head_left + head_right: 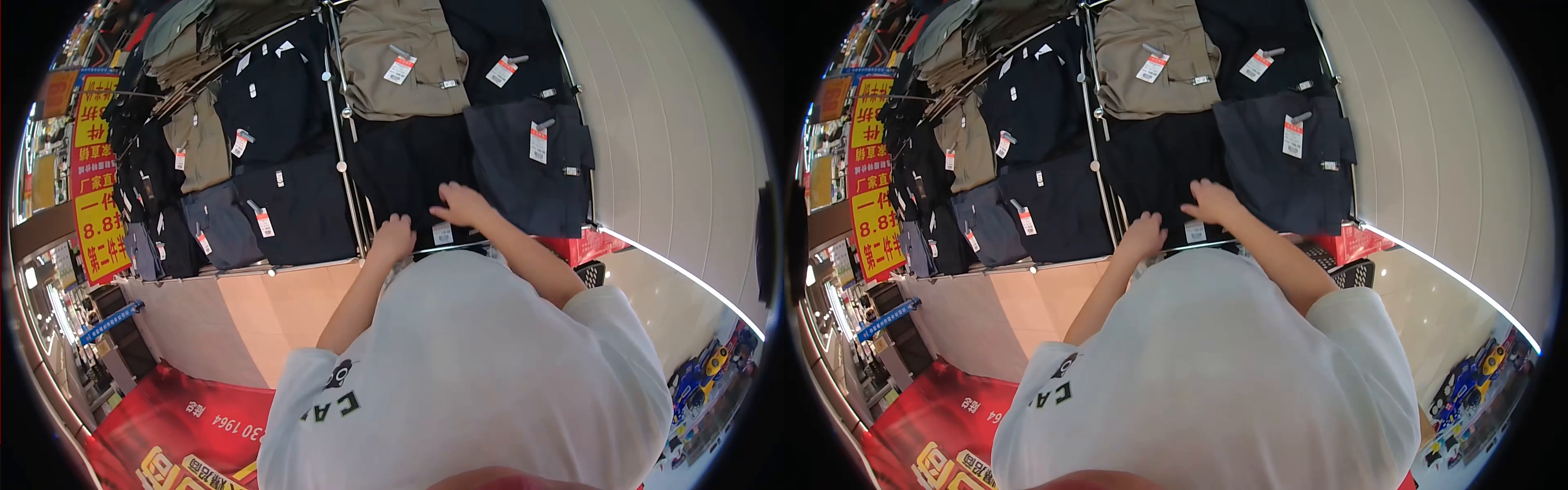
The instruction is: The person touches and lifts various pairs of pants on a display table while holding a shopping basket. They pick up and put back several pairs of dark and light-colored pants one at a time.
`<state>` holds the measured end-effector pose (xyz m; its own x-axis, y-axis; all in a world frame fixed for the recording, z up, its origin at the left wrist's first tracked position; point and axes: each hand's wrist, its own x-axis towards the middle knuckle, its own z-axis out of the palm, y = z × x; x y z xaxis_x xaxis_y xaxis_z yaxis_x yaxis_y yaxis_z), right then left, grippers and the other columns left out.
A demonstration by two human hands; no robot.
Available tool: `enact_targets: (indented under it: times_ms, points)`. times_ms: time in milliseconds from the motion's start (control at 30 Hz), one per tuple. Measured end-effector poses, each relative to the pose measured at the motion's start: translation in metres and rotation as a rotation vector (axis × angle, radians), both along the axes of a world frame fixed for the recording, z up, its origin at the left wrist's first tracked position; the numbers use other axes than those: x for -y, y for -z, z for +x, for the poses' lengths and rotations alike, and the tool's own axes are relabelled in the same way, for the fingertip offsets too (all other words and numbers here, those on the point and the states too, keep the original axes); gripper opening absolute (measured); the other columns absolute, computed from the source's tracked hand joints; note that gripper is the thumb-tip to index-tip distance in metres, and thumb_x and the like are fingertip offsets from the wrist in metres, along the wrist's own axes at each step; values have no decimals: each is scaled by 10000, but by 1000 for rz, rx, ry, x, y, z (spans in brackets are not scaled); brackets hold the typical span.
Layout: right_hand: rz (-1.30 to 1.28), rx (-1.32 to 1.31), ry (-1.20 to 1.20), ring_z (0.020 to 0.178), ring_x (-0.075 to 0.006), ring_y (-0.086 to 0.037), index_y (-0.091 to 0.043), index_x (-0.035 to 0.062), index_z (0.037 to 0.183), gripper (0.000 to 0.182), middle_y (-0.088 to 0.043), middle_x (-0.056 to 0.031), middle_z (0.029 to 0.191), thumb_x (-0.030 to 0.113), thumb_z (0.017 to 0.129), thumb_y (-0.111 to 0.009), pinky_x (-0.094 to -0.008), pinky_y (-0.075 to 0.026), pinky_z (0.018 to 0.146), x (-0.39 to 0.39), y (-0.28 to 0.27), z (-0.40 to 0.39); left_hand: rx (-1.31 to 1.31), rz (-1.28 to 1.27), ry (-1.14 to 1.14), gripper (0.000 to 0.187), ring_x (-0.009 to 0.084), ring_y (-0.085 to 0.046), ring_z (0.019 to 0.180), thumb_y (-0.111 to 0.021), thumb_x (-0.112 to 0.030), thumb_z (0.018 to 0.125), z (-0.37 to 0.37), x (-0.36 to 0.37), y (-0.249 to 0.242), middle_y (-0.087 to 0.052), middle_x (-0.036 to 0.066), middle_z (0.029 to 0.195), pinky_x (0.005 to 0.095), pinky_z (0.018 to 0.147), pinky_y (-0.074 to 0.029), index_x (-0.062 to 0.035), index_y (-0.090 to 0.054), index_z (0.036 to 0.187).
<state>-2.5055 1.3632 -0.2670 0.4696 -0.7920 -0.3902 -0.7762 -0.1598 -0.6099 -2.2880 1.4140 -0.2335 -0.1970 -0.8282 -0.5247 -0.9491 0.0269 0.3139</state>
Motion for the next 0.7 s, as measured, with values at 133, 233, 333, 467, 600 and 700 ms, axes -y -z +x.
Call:
enact_targets:
  times_ms: [133,233,333,467,600,700]
  points:
    - [90,40,33,950,-399,-655,-555,53,1046,423,-669,-208,993,409,869,-698,-476,-522,794,-14,-14,1,58,128,90,284,424,-634,1015,-602,-215,894,3,-9,-11,-614,237,1093,494,875,-538,8,-625,1068]
    - [172,-11,-49,973,-391,-650,-560,56,1002,402,-662,-199,1041,403,861,-706,-465,-519,797,2,-28,2,97,147,86,305,419,-621,1042,-603,-208,888,4,-11,15,-599,235,1112,499,881,-538,13,-623,1097]
    - [-106,141,2,1060,-385,-620,-597,67,1078,427,-629,-189,1173,403,844,-718,-451,-509,866,34,-62,28,120,106,57,325,411,-612,1057,-615,-233,891,-4,-19,20,-579,233,1144,492,870,-543,22,-622,1093]
    - [-551,203,-219,1393,-409,-362,-465,226,1451,723,-354,-186,1535,410,811,-745,-530,-345,1099,62,-48,95,142,126,27,378,416,-596,1087,-627,-277,897,-15,-23,13,-550,233,1185,493,901,-529,34,-600,1111]
    - [-422,-25,-107,1463,-389,-266,-292,174,1548,832,-248,-178,1605,399,854,-692,-536,-237,1172,71,7,115,118,106,-29,413,432,-581,1107,-600,-328,914,-13,-28,17,-522,243,1223,510,926,-514,46,-629,1089]
    - [-457,-44,-69,1479,-357,-245,-287,138,1548,839,-244,-169,1610,379,849,-683,-525,-230,1179,72,16,116,178,213,-27,457,435,-574,1111,-552,-384,938,-9,-34,24,-495,243,1258,525,928,-505,45,-688,1013]
